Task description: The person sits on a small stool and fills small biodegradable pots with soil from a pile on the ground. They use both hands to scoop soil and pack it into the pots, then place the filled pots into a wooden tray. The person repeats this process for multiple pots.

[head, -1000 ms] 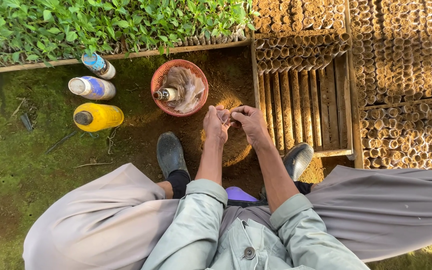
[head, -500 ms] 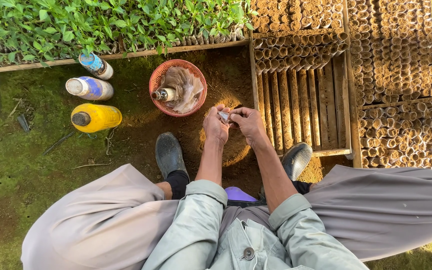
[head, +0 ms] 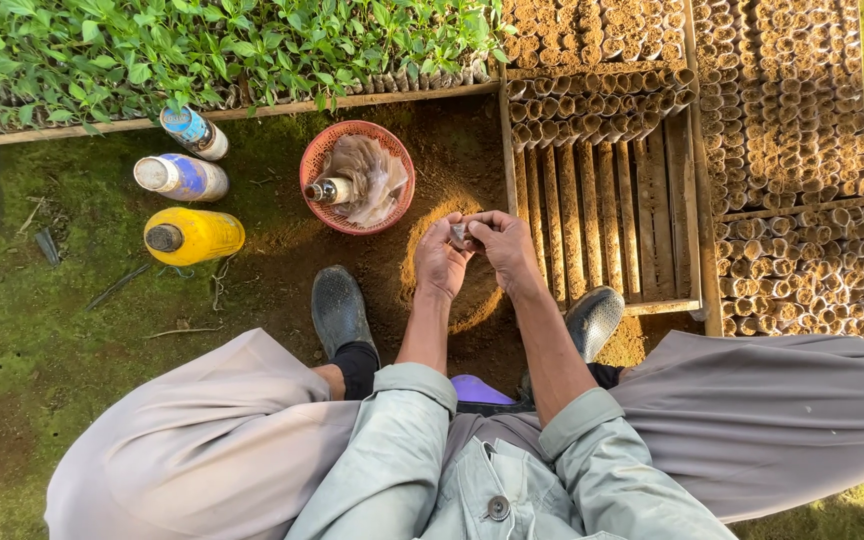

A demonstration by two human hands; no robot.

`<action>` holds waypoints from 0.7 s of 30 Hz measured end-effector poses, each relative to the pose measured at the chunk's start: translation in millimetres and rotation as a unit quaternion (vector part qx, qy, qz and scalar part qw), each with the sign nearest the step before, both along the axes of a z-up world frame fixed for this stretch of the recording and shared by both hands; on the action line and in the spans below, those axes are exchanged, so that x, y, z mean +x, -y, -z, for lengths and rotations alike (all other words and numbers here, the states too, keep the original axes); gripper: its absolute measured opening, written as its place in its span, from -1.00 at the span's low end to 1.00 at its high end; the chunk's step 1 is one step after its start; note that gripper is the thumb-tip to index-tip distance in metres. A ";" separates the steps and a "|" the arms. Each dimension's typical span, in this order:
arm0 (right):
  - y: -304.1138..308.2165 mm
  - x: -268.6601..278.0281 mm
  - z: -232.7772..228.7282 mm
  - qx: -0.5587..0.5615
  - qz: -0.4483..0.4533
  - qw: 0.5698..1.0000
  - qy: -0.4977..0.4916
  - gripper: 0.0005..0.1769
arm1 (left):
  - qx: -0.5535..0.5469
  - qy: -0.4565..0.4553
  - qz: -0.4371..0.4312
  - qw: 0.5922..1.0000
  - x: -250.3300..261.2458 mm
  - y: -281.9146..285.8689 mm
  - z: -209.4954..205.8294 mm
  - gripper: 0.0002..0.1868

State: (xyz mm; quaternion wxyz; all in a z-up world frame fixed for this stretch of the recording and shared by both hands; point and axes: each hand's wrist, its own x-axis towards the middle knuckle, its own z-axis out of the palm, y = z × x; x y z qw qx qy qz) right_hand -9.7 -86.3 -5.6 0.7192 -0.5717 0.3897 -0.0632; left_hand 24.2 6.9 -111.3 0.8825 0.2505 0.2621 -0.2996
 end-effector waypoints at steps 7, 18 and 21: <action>3.1 -2.3 -5.6 -0.005 -0.025 1.000 -0.006 -0.84 | -0.006 0.009 -0.008 1.000 -0.2 0.4 19.2 -0.77; 8.2 2.4 -23.6 -0.046 -0.044 0.998 0.008 -0.84 | -0.025 0.027 -0.008 0.999 0.3 -4.0 11.9 -0.72; 6.4 3.2 -32.8 -0.059 -0.058 0.997 0.005 -0.83 | -0.017 0.028 -0.001 0.999 0.3 -3.7 12.9 -0.70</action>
